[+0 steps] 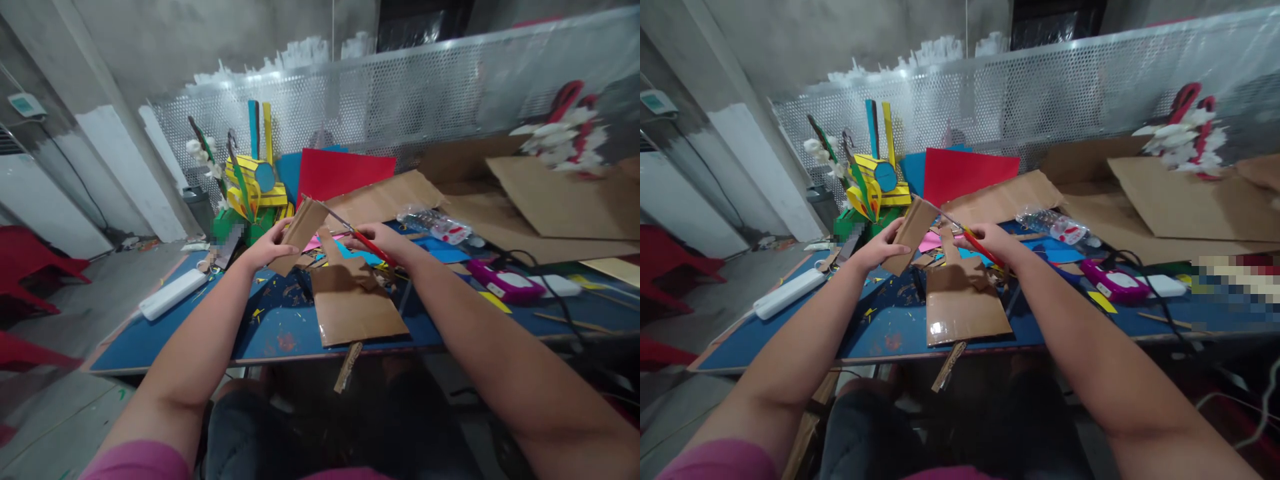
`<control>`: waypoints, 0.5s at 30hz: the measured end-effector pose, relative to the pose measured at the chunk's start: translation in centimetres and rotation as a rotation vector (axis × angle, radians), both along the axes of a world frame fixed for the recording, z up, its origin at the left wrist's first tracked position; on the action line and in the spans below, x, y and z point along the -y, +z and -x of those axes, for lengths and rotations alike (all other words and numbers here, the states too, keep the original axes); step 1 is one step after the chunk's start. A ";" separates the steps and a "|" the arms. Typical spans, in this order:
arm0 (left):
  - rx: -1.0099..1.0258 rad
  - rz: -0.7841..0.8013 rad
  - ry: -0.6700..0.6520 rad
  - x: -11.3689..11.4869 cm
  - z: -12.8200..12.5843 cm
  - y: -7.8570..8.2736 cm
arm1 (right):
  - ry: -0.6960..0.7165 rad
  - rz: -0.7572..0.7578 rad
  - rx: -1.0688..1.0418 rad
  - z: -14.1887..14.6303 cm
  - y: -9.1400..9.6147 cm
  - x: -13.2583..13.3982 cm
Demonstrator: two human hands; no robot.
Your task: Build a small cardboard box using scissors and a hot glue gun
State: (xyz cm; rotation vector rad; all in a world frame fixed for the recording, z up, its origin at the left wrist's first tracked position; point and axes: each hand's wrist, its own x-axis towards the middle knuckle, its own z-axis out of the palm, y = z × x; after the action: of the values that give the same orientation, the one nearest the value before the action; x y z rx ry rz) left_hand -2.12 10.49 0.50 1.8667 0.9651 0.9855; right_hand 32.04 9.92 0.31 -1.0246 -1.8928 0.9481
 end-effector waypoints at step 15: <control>-0.054 0.029 0.044 0.2 -0.2 0.1 | -0.092 -0.138 0.130 0.4 -0.5 -0.3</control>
State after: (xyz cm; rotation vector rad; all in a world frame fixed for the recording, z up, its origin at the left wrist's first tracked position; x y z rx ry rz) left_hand -1.93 10.34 0.63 1.8636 1.0512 0.9466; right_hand 31.63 10.19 -0.15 -1.1029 -1.9696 0.7023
